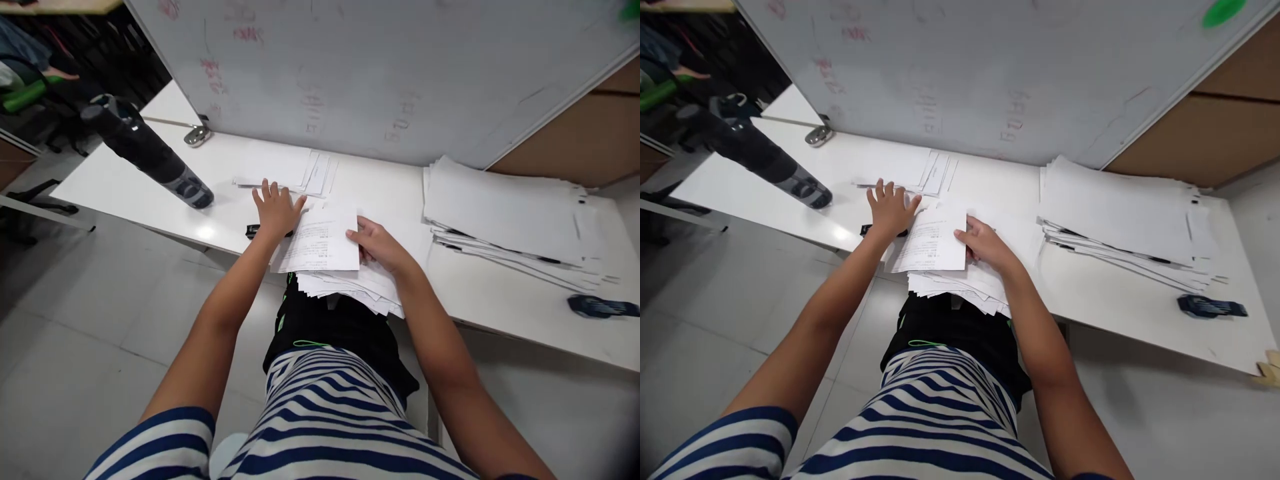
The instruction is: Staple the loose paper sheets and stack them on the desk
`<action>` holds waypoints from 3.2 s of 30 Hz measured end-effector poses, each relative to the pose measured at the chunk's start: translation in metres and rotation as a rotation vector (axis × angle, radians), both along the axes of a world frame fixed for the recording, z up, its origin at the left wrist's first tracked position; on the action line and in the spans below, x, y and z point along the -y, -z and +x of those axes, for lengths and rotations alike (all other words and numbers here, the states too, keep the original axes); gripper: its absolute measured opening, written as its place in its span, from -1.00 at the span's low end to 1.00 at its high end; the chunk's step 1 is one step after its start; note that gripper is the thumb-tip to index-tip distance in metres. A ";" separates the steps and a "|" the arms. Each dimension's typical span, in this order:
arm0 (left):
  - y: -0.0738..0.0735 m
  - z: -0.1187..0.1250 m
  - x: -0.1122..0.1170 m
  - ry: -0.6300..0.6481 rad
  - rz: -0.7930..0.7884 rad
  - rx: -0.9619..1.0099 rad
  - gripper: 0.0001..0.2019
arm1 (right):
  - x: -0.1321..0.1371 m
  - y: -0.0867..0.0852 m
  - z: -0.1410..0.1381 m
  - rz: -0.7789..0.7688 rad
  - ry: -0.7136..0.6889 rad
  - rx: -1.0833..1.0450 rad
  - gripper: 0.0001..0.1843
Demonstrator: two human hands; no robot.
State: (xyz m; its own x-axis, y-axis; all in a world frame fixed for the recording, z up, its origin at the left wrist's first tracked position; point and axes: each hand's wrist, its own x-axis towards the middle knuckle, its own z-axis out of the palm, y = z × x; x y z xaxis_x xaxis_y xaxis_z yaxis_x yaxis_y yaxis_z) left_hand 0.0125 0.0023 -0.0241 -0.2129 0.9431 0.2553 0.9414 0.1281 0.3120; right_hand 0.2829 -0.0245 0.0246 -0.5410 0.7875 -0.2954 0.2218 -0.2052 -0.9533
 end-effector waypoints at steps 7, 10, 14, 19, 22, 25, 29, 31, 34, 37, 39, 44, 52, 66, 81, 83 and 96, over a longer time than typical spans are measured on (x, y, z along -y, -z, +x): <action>0.018 -0.010 -0.008 0.024 0.018 0.073 -0.26 | -0.001 0.004 0.002 -0.011 0.003 -0.002 -0.64; 0.014 -0.008 -0.006 0.018 0.025 0.071 -0.28 | -0.001 0.003 0.002 -0.010 0.006 0.000 -0.65; 0.003 -0.001 0.000 -0.012 0.065 0.078 -0.35 | -0.002 0.001 -0.002 -0.014 0.017 0.009 -0.64; -0.020 -0.003 0.007 -0.013 0.171 0.213 -0.46 | -0.002 0.003 -0.006 -0.006 0.021 0.021 -0.63; -0.036 -0.018 0.019 -0.043 0.415 0.383 -0.44 | -0.003 0.004 -0.007 0.009 0.015 0.016 -0.75; -0.039 -0.039 0.043 -0.154 0.620 0.432 -0.42 | -0.003 0.005 -0.007 0.032 0.027 0.014 -0.86; -0.017 -0.055 0.082 -0.071 0.393 0.233 -0.48 | -0.003 0.009 -0.007 0.037 0.050 0.020 -0.84; -0.001 -0.057 0.095 0.086 0.217 0.142 -0.53 | -0.003 0.011 -0.008 0.033 0.057 0.022 -0.79; 0.016 -0.057 0.101 0.069 0.160 0.121 -0.56 | -0.001 0.013 -0.013 0.049 0.077 0.032 -0.79; 0.021 -0.057 0.100 0.045 0.183 0.123 -0.60 | 0.011 0.008 -0.021 0.232 0.135 0.143 -0.82; 0.022 -0.058 0.099 0.036 0.203 0.108 -0.60 | 0.028 -0.003 -0.025 0.484 0.206 0.306 -0.79; 0.027 -0.056 0.101 -0.037 0.260 0.073 -0.61 | 0.081 -0.047 -0.013 0.795 0.246 0.411 -0.82; 0.029 -0.055 0.102 -0.031 0.297 0.045 -0.62 | 0.062 -0.033 0.037 0.389 0.447 0.076 -0.54; 0.030 -0.054 0.101 -0.079 0.267 0.061 -0.56 | 0.062 -0.015 0.067 0.255 0.553 -0.005 -0.64; 0.031 -0.058 0.096 -0.059 0.275 0.069 -0.58 | 0.056 0.036 0.127 0.399 0.561 1.093 -0.32; 0.029 -0.062 0.094 -0.063 0.263 0.018 -0.58 | 0.055 0.044 0.130 0.431 0.533 1.146 -0.36; 0.004 -0.123 0.058 -0.217 0.104 -0.246 -0.51 | 0.051 0.051 0.131 0.533 0.508 1.196 -0.40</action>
State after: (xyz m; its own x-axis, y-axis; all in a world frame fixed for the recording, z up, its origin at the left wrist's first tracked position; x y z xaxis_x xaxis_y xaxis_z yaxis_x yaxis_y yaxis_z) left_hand -0.1101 -0.0561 -0.0280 -0.3257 0.8488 0.4165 0.9444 0.3127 0.1013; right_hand 0.4143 -0.0752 -0.0267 0.1958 0.9803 0.0241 0.9553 -0.1852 -0.2303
